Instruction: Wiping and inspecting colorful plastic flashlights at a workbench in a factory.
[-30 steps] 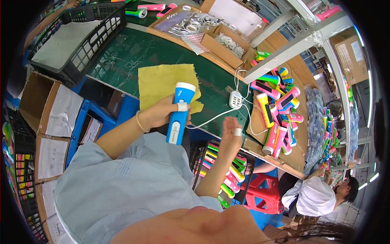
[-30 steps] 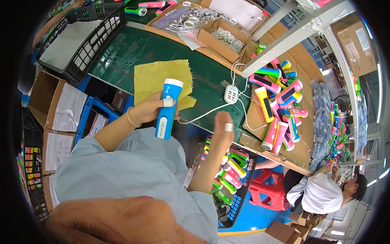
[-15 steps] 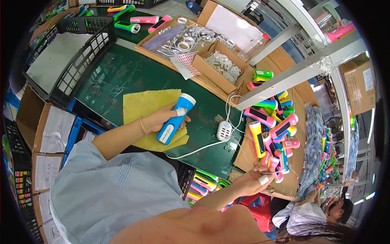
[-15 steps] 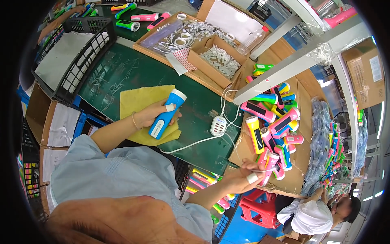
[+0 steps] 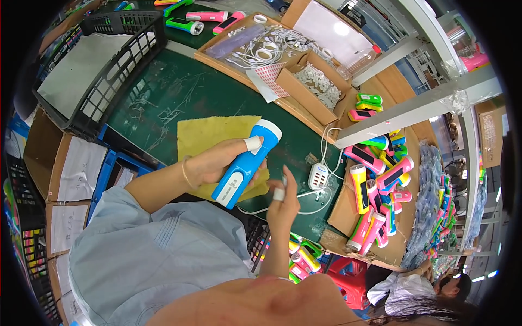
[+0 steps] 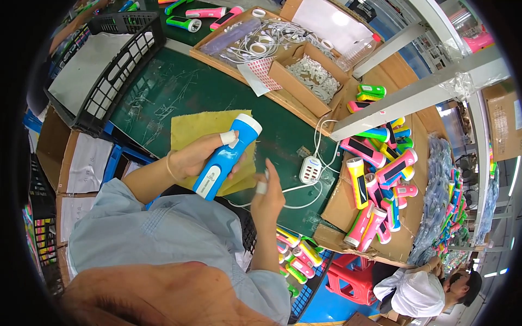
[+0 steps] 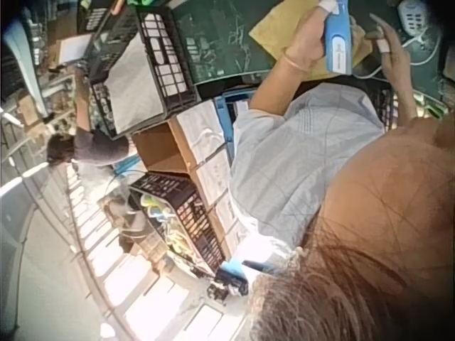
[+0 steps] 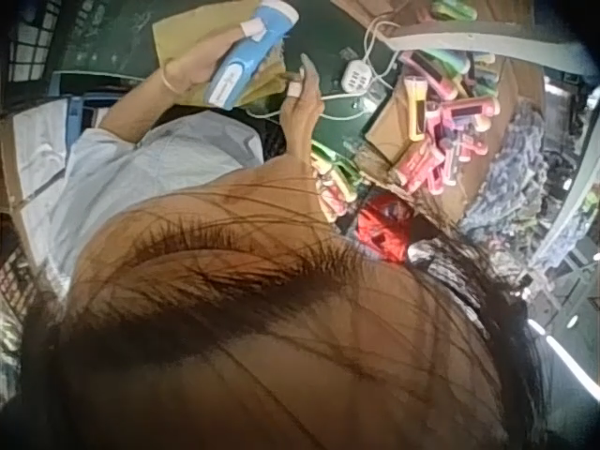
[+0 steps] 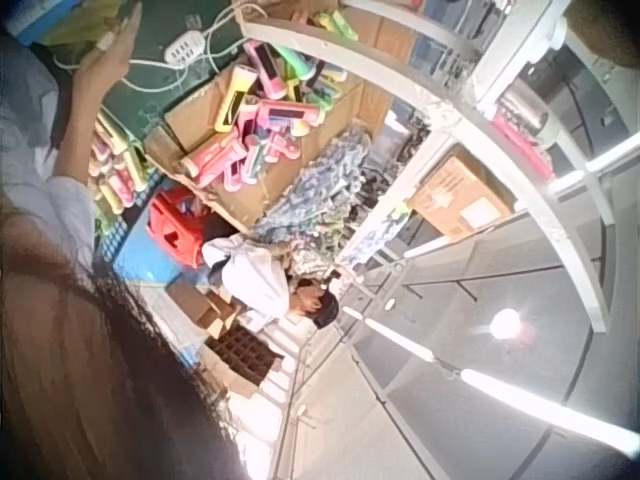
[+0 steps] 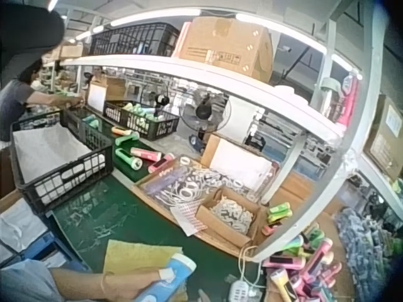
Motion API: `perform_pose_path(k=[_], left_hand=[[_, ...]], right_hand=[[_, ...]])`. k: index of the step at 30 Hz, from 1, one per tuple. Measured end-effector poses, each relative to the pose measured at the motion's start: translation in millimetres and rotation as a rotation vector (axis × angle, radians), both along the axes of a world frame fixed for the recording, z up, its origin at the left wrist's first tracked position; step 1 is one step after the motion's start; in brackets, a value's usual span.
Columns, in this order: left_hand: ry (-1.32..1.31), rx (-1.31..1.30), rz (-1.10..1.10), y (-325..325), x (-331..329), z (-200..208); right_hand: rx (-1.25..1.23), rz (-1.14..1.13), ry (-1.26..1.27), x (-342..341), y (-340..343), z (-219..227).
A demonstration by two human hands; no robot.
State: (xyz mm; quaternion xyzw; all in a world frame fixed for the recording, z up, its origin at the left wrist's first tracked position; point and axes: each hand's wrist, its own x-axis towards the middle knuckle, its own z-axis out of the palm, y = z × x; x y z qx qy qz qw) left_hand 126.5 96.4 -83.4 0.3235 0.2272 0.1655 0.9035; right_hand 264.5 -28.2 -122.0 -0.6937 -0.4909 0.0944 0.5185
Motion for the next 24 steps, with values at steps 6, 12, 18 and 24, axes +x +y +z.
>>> perform_pose_path(k=[6,12,18,24], left_hand=[[0.058,-0.11,0.2,-3,-27,2],[-0.022,-0.011,0.153,2,-30,-5],[0.139,0.158,0.201,12,-30,-19],[0.587,1.207,0.369,27,-26,-25]], right_hand=[[-0.126,0.401,-0.696,7,53,-22],[-0.339,0.164,-0.944,17,64,-16],[-0.092,0.034,-0.226,24,47,9],[-0.096,0.113,0.318,14,-6,23]])
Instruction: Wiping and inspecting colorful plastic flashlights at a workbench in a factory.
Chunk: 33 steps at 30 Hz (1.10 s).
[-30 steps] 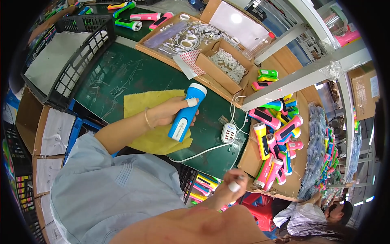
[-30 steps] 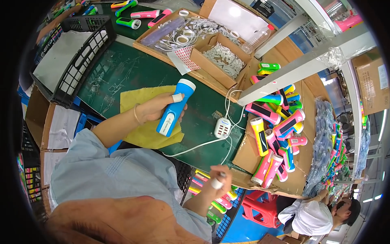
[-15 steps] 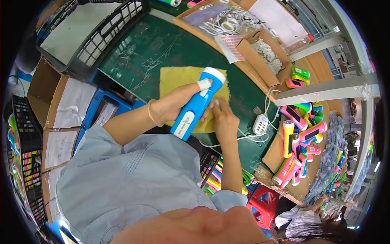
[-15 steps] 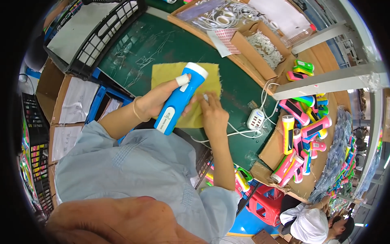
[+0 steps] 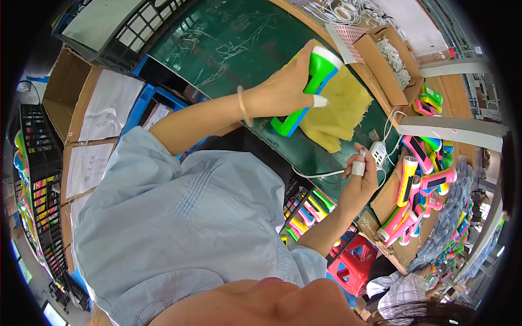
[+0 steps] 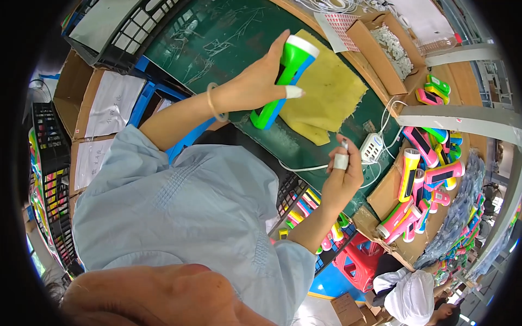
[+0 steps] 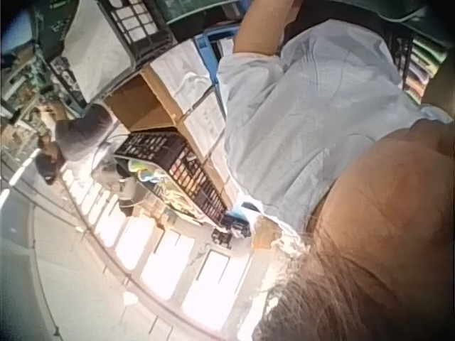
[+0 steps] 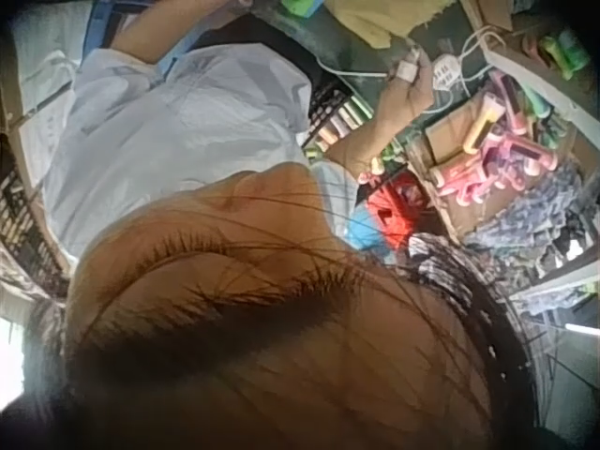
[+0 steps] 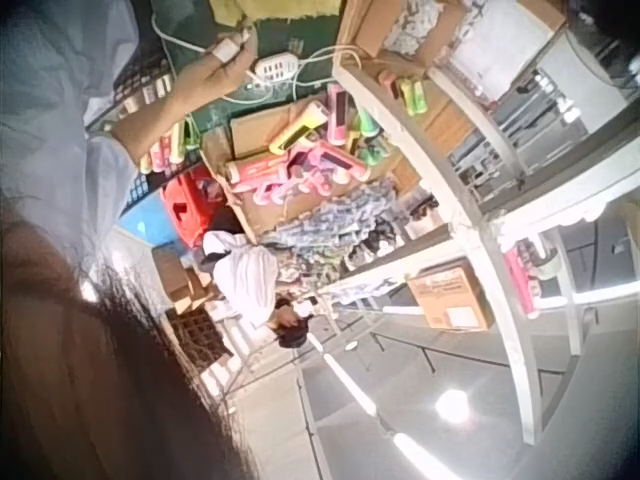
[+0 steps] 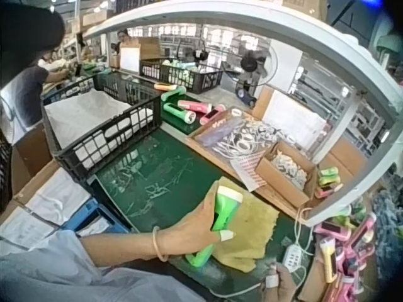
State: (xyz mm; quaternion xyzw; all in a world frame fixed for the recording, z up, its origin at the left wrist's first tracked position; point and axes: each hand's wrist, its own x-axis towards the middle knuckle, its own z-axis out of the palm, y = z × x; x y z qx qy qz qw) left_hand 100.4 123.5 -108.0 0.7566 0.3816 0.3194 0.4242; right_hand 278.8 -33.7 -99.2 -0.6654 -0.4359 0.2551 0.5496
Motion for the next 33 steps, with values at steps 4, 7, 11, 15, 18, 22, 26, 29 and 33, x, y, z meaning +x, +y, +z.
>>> perform_pose_path(k=[4,7,11,15,18,22,26,29,33], left_hand=[[0.161,0.118,0.152,4,14,1],[-0.028,-0.028,0.068,5,13,3],[-0.655,-1.055,-0.461,2,-2,7],[-0.738,-0.994,-0.354,-22,0,4],[-0.563,-0.69,-0.21,-35,8,1],[-0.74,-0.89,-0.235,-39,12,-1],[-0.916,-0.57,-0.332,-34,12,0],[-1.013,-0.89,-0.336,-30,11,-1],[-1.116,-0.974,-0.384,-30,9,-6]], right_hand=[[-0.096,0.117,-0.106,-14,-3,4],[-0.027,0.164,-0.169,-23,6,1],[0.045,0.055,-0.204,-33,15,-5],[0.163,0.12,-0.793,-44,27,-3],[0.232,0.23,-0.906,-46,40,10],[0.333,0.78,-0.373,-32,33,30],[0.181,0.586,-0.436,-40,2,7],[0.469,0.669,-0.898,-49,-4,-21],[0.712,0.497,-0.853,-55,-12,-21]])
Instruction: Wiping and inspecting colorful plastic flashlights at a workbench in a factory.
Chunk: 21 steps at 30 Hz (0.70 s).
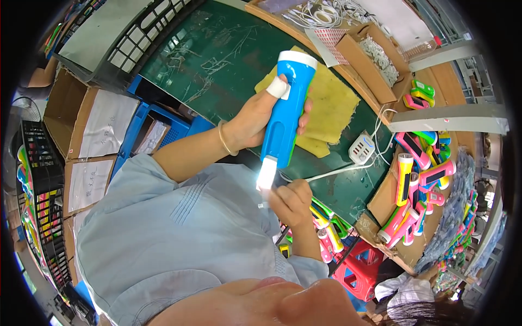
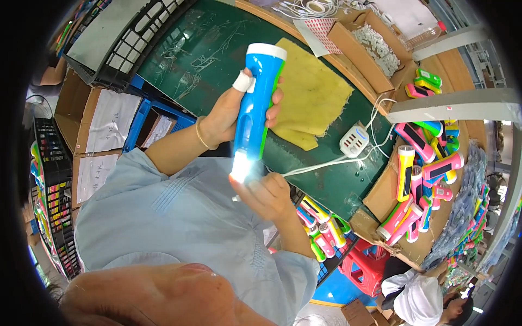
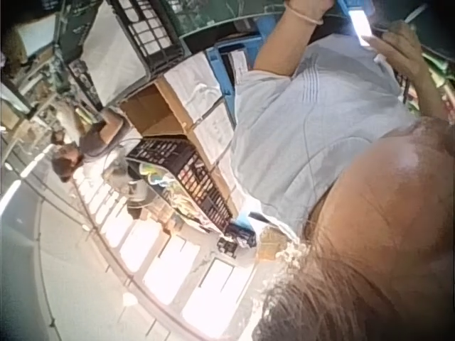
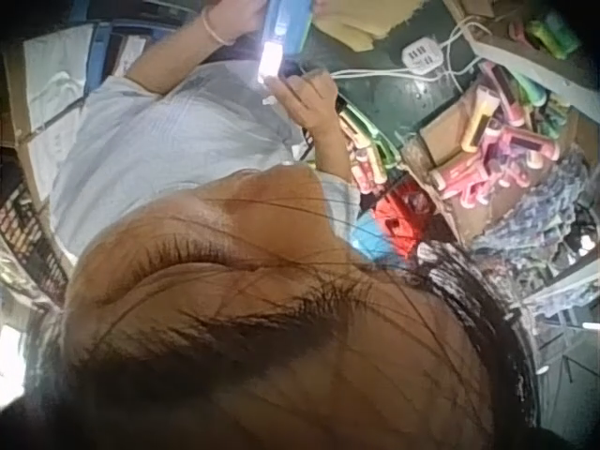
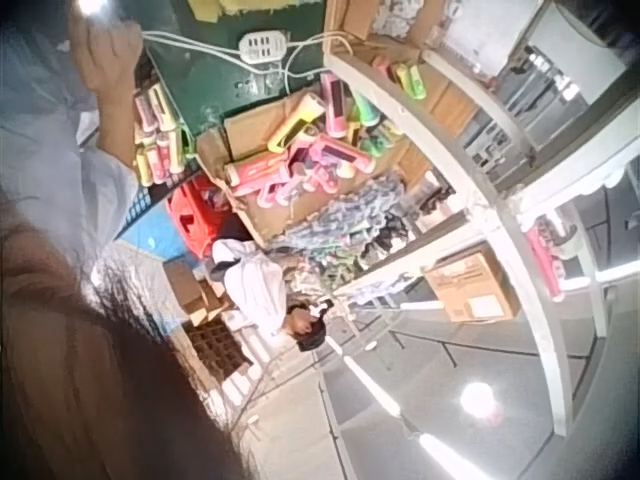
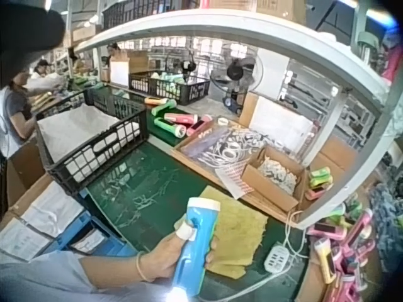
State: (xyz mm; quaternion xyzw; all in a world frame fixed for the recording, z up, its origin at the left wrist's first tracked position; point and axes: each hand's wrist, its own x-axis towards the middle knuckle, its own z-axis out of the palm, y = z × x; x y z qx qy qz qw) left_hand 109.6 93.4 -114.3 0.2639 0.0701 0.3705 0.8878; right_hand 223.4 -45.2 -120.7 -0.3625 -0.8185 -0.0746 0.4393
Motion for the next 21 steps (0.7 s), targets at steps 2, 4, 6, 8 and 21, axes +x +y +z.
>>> perform_pose_path(k=[2,4,6,8,21], left_hand=[[0.021,0.151,0.036,-6,-1,-4],[0.06,0.292,0.12,-13,-2,-8],[0.251,0.485,0.14,-23,-5,-9],[0.264,0.388,0.143,-26,-8,-8],[0.396,0.24,0.18,-11,-35,-5]], right_hand=[[-0.356,-0.365,0.047,-5,1,7],[-0.396,-0.478,0.382,-12,12,5],[-0.531,-0.402,0.629,-18,25,-5],[-0.657,-0.373,0.764,-23,31,-17],[-0.916,-0.479,0.702,-4,24,-26]])
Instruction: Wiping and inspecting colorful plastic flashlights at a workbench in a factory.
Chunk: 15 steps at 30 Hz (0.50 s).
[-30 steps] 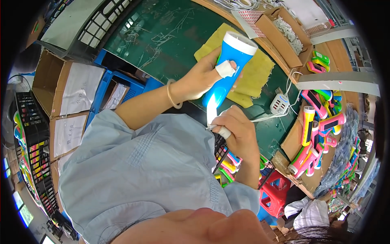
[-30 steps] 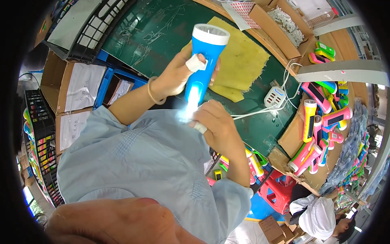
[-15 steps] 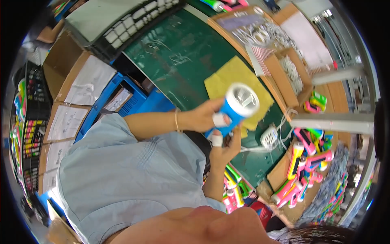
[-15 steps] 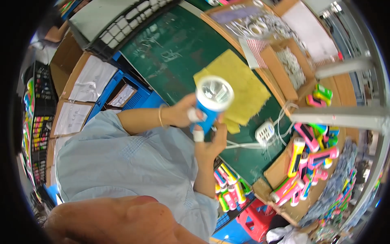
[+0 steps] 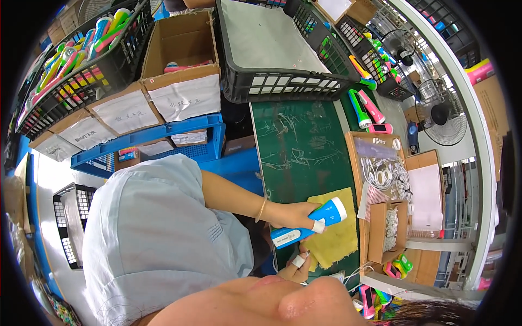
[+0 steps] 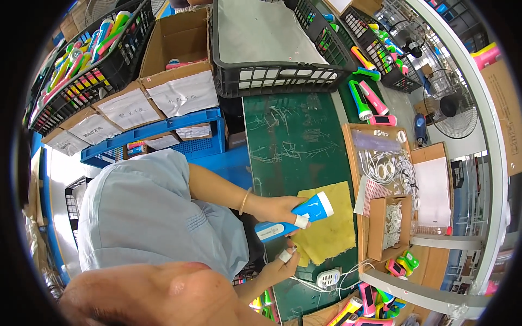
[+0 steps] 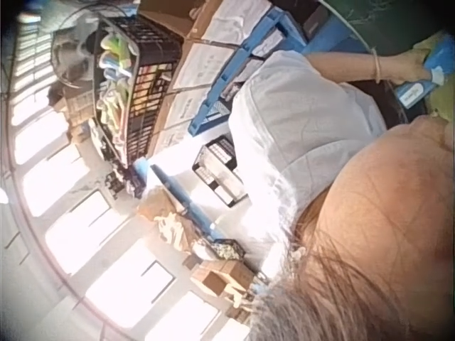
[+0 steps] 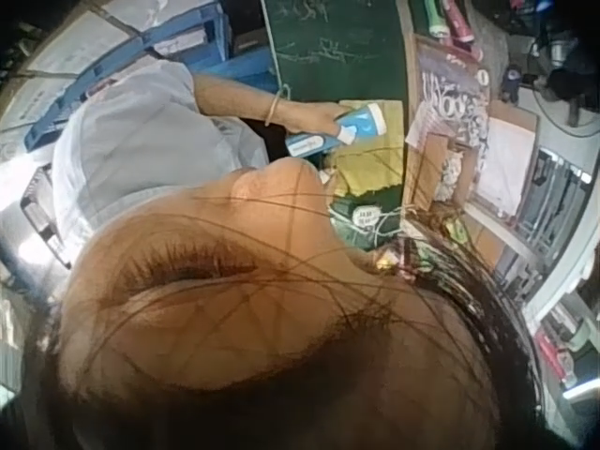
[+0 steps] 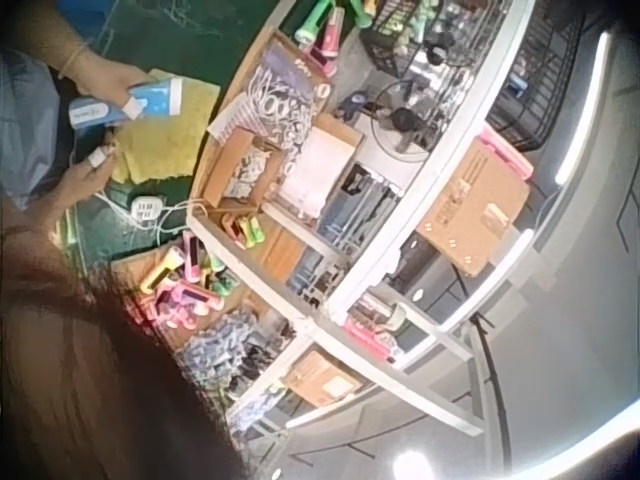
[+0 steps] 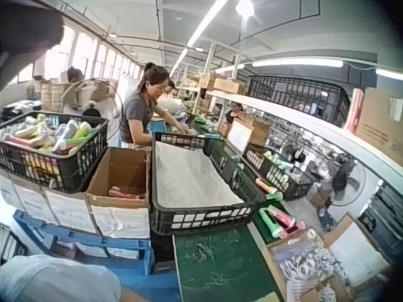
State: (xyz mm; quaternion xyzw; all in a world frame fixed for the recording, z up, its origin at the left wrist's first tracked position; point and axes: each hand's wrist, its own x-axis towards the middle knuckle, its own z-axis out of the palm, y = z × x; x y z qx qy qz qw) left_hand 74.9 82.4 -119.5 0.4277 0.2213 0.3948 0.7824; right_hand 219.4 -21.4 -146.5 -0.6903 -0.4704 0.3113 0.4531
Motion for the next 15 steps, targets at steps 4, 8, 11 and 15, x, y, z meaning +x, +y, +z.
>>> perform_pose_path(k=[4,8,11,15], left_hand=[[0.023,0.011,-0.022,-3,2,-7],[0.126,0.148,0.049,-1,-1,-5],[0.189,0.278,0.057,4,-6,2],[0.208,0.163,0.008,9,-11,8]], right_hand=[[0.095,0.033,-0.13,-3,1,-5],[0.276,0.061,-0.243,-5,4,4],[0.281,0.038,-0.246,-2,5,16],[0.1,-0.05,-0.062,4,6,23]])
